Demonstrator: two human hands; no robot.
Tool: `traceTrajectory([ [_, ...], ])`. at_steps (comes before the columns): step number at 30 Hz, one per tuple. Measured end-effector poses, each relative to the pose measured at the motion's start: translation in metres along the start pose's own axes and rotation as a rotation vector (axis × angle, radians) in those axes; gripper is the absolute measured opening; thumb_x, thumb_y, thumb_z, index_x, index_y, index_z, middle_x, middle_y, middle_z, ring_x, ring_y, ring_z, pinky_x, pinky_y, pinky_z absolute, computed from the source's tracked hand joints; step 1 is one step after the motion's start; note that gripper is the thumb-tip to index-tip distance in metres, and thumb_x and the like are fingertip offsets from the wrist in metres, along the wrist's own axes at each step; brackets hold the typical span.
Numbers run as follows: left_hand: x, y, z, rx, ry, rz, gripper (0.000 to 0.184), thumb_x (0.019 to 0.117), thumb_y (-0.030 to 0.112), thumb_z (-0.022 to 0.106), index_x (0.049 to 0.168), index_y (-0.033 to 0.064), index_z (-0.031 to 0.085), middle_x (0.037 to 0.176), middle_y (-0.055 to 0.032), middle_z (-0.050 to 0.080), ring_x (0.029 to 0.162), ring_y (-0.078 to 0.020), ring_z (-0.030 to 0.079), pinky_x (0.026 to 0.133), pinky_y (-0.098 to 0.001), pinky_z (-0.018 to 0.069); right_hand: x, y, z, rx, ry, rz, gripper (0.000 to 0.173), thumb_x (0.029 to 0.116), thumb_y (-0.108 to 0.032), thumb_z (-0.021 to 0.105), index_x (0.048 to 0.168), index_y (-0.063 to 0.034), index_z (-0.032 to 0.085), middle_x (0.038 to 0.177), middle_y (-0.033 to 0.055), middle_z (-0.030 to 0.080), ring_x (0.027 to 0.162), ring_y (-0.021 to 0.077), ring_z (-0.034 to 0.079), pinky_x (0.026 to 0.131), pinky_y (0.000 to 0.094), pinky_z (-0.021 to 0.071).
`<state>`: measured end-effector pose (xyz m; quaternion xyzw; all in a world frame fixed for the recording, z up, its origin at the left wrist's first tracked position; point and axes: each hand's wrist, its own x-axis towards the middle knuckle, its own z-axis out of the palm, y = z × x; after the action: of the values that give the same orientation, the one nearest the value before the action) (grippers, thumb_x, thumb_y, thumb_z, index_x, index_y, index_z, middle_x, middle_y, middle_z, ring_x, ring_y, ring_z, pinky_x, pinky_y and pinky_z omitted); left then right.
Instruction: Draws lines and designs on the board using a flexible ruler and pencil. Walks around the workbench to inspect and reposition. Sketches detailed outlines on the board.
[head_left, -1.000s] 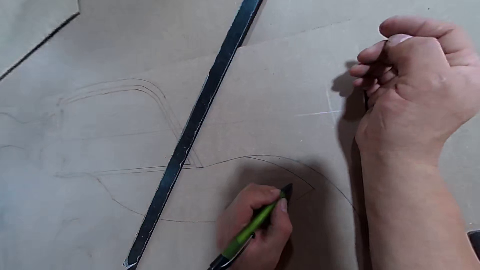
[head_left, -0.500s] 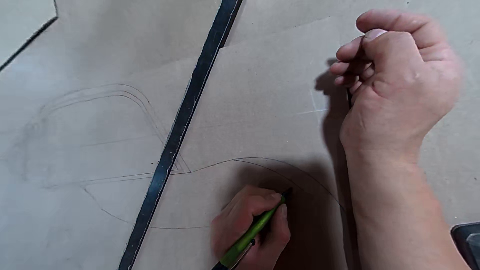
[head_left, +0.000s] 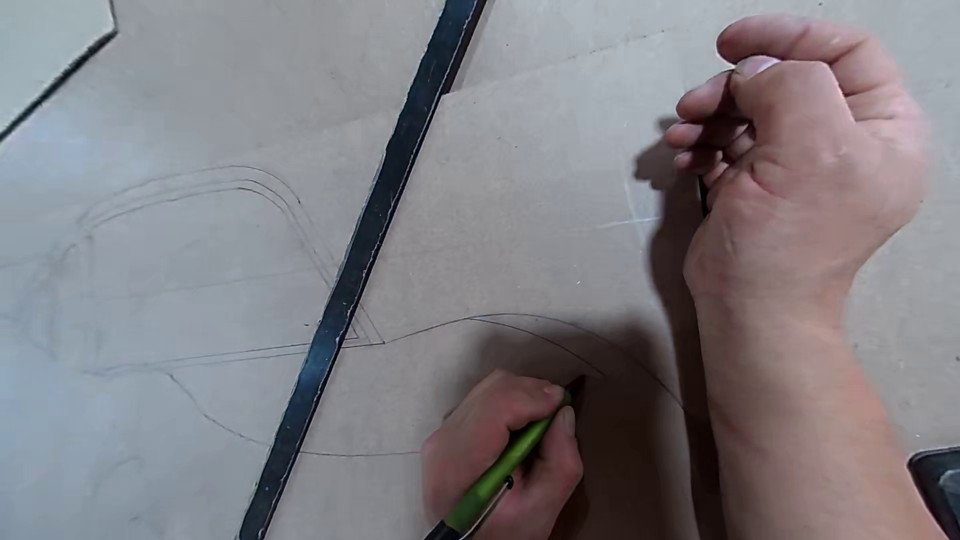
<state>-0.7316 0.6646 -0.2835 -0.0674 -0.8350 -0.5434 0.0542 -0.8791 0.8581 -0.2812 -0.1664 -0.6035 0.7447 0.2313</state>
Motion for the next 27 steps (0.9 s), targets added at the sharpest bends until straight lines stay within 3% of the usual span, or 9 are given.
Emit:
traceTrajectory([
  [7,0.003,0.0038,-0.0012,-0.029,0.136,-0.094,0.006,0.0919,0.011,0.073,0.098,0.0088,0.071,0.087,-0.0027,0.074,0.066,-0.0106,0.071,0.054,-0.0235,0.0618,0.0009,0.0012,-0.0002,0.004,-0.007,-0.01,0.02,0.1029,-0.006,0.048,0.11,-0.0021,0.066,0.08,0.0024,0.073,0.069,0.0142,0.071,0.061,0.0275,0.0611],
  [14,0.0015,-0.0003,-0.0001,-0.037,0.034,-0.016,0.008,0.0891,0.008,0.075,0.096,0.0061,0.072,0.086,-0.0036,0.073,0.072,-0.0111,0.071,0.06,-0.0227,0.0615,0.0004,0.0015,-0.0001,0.001,-0.003,-0.017,0.019,0.1034,-0.006,0.048,0.11,-0.0024,0.066,0.079,0.0016,0.073,0.069,0.0138,0.071,0.061,0.0266,0.0611],
  [20,0.0055,0.0017,-0.0026,-0.01,0.22,-0.101,0.006,0.0901,0.01,0.074,0.095,0.0075,0.071,0.083,-0.0039,0.074,0.063,-0.0119,0.07,0.052,-0.0242,0.0614,0.0006,0.0021,0.0003,0.005,-0.009,-0.018,0.019,0.104,-0.006,0.047,0.109,-0.0034,0.065,0.078,0.0003,0.072,0.067,0.0129,0.071,0.059,0.0258,0.0606],
  [27,0.0028,-0.0002,-0.0029,-0.047,0.084,-0.042,0.007,0.0905,0.009,0.074,0.096,0.006,0.072,0.086,-0.0037,0.073,0.068,-0.0098,0.07,0.056,-0.0215,0.0604,0.0009,0.0021,0.0003,-0.001,-0.012,-0.019,0.018,0.1041,-0.006,0.047,0.108,-0.004,0.065,0.078,-0.0003,0.072,0.067,0.0131,0.071,0.061,0.0263,0.0613],
])
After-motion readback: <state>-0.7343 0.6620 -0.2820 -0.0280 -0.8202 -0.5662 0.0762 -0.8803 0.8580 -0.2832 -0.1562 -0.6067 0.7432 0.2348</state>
